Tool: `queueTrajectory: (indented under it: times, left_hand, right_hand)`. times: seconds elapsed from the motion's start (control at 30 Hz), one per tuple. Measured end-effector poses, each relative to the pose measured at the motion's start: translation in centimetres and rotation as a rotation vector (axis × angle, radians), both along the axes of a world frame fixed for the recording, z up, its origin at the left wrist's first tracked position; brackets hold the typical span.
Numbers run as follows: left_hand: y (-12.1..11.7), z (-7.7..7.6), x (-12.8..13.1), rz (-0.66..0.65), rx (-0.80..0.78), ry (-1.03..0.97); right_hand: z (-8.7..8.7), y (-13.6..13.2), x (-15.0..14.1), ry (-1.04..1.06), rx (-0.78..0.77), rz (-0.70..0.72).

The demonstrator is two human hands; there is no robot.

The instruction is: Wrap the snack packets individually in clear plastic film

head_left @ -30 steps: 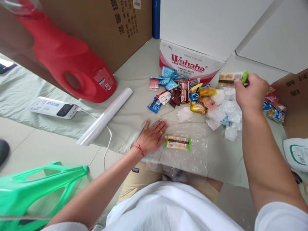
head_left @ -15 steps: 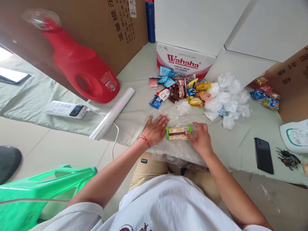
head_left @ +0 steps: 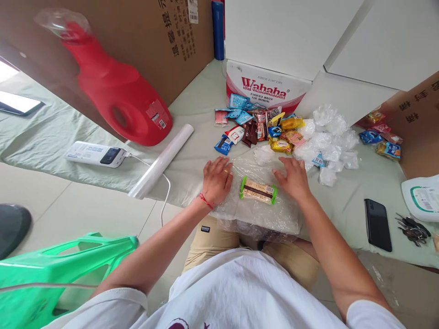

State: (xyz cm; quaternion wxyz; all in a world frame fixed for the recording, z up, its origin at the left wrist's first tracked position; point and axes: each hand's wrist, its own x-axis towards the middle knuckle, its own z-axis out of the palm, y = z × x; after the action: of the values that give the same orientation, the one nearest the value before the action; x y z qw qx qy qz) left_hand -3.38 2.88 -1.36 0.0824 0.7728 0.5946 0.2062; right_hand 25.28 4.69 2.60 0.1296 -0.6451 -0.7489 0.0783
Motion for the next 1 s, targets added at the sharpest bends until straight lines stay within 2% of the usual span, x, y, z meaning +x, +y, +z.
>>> queueTrajectory:
  times: [0.07, 0.17, 0.3, 0.4, 0.5, 0.57, 0.63, 0.73, 0.8, 0.87, 0.93, 1.0]
  left_hand:
    - [1.2, 0.5, 0.2, 0.055, 0.041, -0.026]
    - [3.8, 0.9, 0.9, -0.090, 0.040, 0.004]
    - [6.9, 1.7, 1.5, -0.308, -0.058, 0.105]
    - [7.1, 3.1, 0.6, -0.416, -0.085, 0.160]
    - [4.8, 4.3, -0.8, -0.511, 0.056, 0.202]
    - [2.3, 4.4, -1.5, -0.594, 0.201, 0.234]
    - [-0.5, 3.6, -1.9, -0.689, 0.298, 0.246]
    - [-3.8, 1.7, -2.4, -0.783, 0.307, 0.235]
    - [-5.2, 0.8, -2.9, -0.773, 0.254, 0.212]
    - [-5.9, 0.6, -3.6, -0.745, 0.201, 0.183]
    - [-6.2, 1.1, -4.0, -0.728, 0.170, 0.160]
    - [-6.3, 1.9, -3.5, -0.707, 0.165, 0.130]
  right_hand:
    - [-0.2, 2.7, 0.5, -0.072, -0.133, -0.028]
    - [-0.3, 5.0, 0.6, -0.120, -0.294, 0.002]
    - [1.1, 5.1, 1.1, -0.048, -0.276, 0.197]
    - [2.4, 3.2, 1.8, 0.008, -0.136, 0.376]
    - [2.6, 0.1, 2.4, -0.013, 0.045, 0.526]
    - [1.9, -2.2, 2.8, -0.053, 0.106, 0.579]
    - [0.9, -4.1, 3.3, -0.079, 0.117, 0.612]
    - [-0.4, -6.4, 4.5, -0.056, 0.077, 0.652]
    - [-0.7, -8.0, 5.3, 0.002, 0.072, 0.614]
    - [-0.7, -10.2, 5.6, 0.069, 0.117, 0.498]
    - [-0.9, -12.9, 5.2, 0.114, 0.175, 0.391]
    - [-1.7, -15.7, 4.1, 0.109, 0.157, 0.383]
